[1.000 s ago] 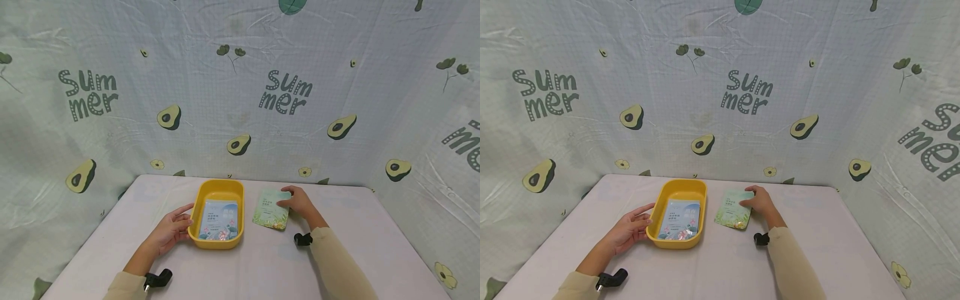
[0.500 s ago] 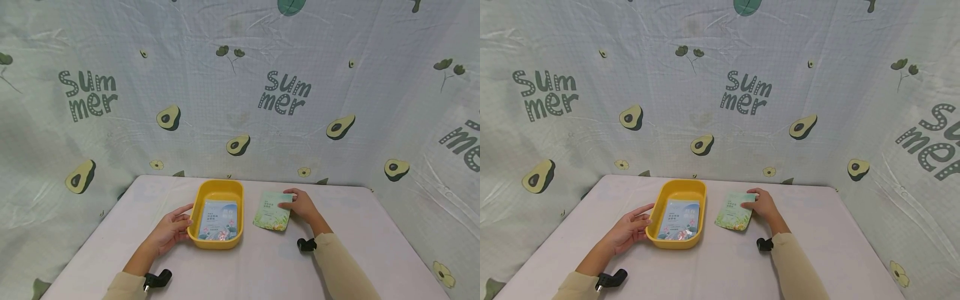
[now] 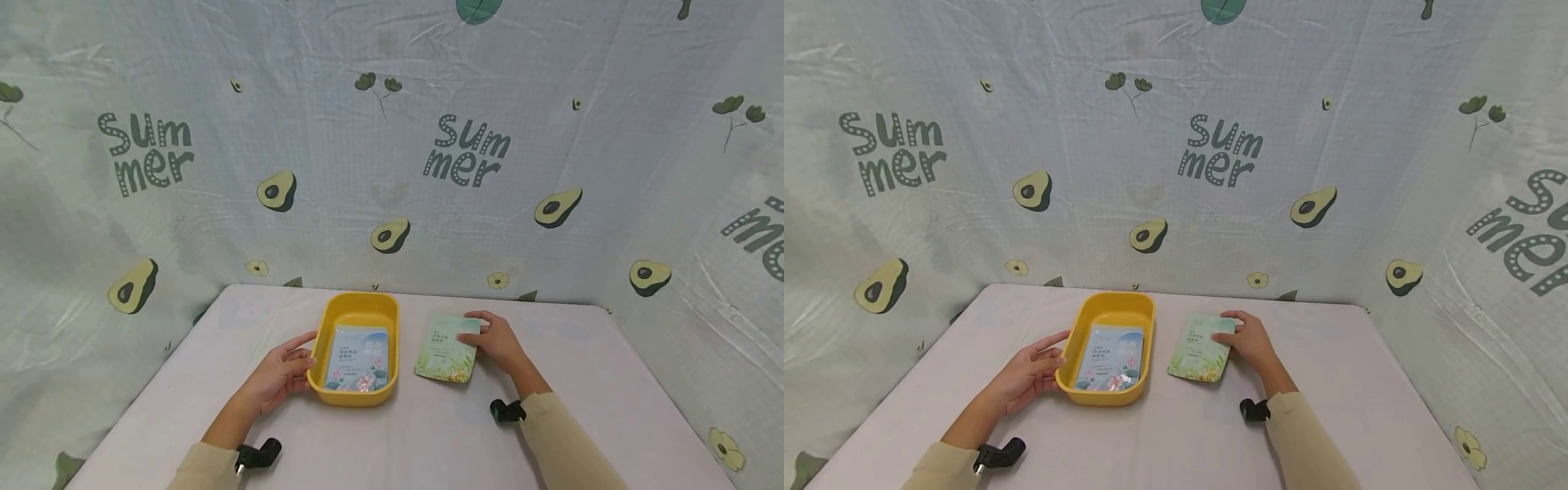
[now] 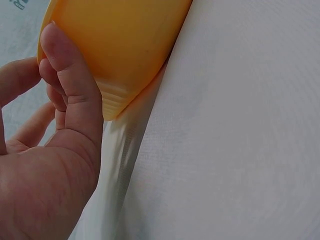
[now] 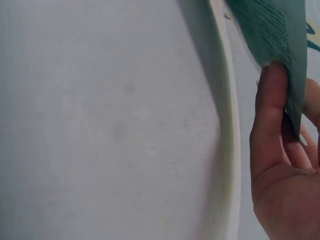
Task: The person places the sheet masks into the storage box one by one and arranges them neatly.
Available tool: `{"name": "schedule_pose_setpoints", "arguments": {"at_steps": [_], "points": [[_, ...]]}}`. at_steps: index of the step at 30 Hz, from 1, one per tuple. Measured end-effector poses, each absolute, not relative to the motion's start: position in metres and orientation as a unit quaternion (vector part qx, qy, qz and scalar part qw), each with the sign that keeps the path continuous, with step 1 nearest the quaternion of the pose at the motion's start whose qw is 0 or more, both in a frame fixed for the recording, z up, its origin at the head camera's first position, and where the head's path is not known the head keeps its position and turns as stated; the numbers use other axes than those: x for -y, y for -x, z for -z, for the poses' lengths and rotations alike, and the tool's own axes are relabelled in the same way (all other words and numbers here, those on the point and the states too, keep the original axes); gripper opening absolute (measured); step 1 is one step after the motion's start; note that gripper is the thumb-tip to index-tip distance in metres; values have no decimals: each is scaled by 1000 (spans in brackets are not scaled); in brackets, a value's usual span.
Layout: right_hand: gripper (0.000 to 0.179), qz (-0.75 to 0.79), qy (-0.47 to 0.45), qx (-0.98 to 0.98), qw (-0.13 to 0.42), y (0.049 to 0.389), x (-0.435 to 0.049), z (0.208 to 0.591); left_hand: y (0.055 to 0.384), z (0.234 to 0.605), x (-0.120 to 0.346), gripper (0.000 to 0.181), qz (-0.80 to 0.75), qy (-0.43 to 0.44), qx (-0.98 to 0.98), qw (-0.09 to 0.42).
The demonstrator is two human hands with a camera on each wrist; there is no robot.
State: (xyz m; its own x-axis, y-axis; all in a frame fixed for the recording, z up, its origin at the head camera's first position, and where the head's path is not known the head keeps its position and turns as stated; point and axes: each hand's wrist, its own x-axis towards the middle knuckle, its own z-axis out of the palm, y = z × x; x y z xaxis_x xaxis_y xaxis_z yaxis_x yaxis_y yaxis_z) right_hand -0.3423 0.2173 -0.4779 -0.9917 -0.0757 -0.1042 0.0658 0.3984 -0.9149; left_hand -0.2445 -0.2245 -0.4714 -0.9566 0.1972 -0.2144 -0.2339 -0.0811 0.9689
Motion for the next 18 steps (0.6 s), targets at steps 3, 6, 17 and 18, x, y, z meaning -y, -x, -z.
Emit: {"name": "schedule_pose_setpoints", "arguments": {"at_steps": [3,6,17,18], "points": [[64,553,6,-830,65,338,-216,476,245,471,224,69,-736,13,-661,148],[64,568,7,-820,67,332,-215,473,245,471,225,69,-737,14,-660,149],[67,598,12,-798,75,317,-210,465,246,473,226,69,-735,17,-662,147],[67,604,13,-793,77,315,-210,464,246,473,226,69,-735,17,-662,148]]}}
